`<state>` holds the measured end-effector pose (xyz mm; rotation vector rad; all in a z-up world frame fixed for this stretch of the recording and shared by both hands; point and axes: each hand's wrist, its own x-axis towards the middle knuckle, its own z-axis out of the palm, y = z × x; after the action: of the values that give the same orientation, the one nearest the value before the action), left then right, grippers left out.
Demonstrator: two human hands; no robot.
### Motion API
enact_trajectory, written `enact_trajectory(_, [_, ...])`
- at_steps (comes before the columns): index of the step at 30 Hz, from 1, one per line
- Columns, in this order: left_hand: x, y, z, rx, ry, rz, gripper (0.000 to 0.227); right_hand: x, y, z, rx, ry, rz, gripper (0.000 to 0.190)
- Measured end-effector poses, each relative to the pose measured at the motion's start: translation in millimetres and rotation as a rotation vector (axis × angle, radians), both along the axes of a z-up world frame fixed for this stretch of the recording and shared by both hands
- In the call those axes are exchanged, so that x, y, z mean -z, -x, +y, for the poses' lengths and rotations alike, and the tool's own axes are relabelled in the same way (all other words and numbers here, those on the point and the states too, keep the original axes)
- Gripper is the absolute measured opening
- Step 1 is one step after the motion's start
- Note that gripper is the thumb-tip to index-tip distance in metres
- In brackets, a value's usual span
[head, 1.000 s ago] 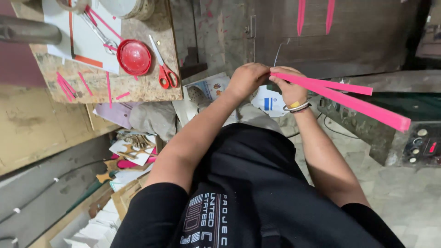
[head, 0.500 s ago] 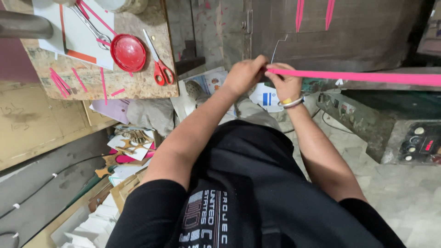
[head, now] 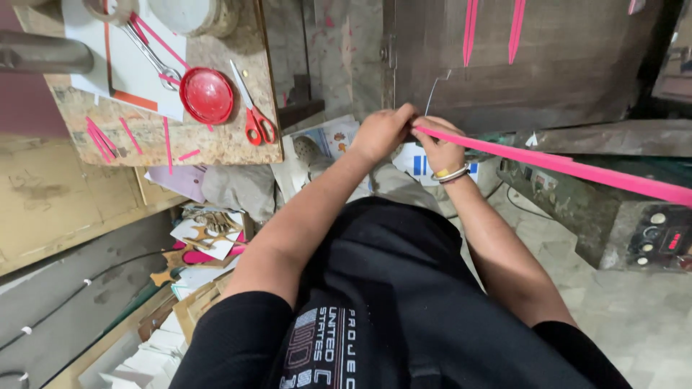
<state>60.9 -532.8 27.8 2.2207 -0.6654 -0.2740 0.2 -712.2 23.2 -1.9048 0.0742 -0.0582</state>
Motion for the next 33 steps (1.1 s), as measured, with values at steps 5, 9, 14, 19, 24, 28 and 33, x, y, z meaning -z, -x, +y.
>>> enact_trajectory(5, [-31,10,0,-0.05,-0.019,0.094,0.025,-23,1,-4,0.029,-0.067,0.121,0.011])
enact_trajectory(9, [-109,15,2,-0.169,0.281,0.366,0.026,-90,-10,-27,-0.007,-0.474,0.31,0.009])
enact_trajectory(14, [-199,35,20,-0.057,0.59,0.78,0.012,-193,-11,-35,-0.031,-0.949,0.477,0.013])
enact_trajectory(19, [-263,41,38,-0.021,0.657,0.75,0.026,-235,-8,-23,-0.076,-1.021,0.595,0.016])
enact_trajectory(24, [-276,43,56,0.01,0.585,0.29,0.024,-259,-18,-1,-0.166,-0.992,0.507,0.015])
enact_trajectory(28, [-285,45,70,0.017,0.613,0.203,0.025,-268,-21,11,-0.229,-0.95,0.519,0.017])
enact_trajectory(33, [-285,53,95,0.019,0.525,-0.029,0.025,-291,-30,32,-0.377,-0.629,0.506,0.022])
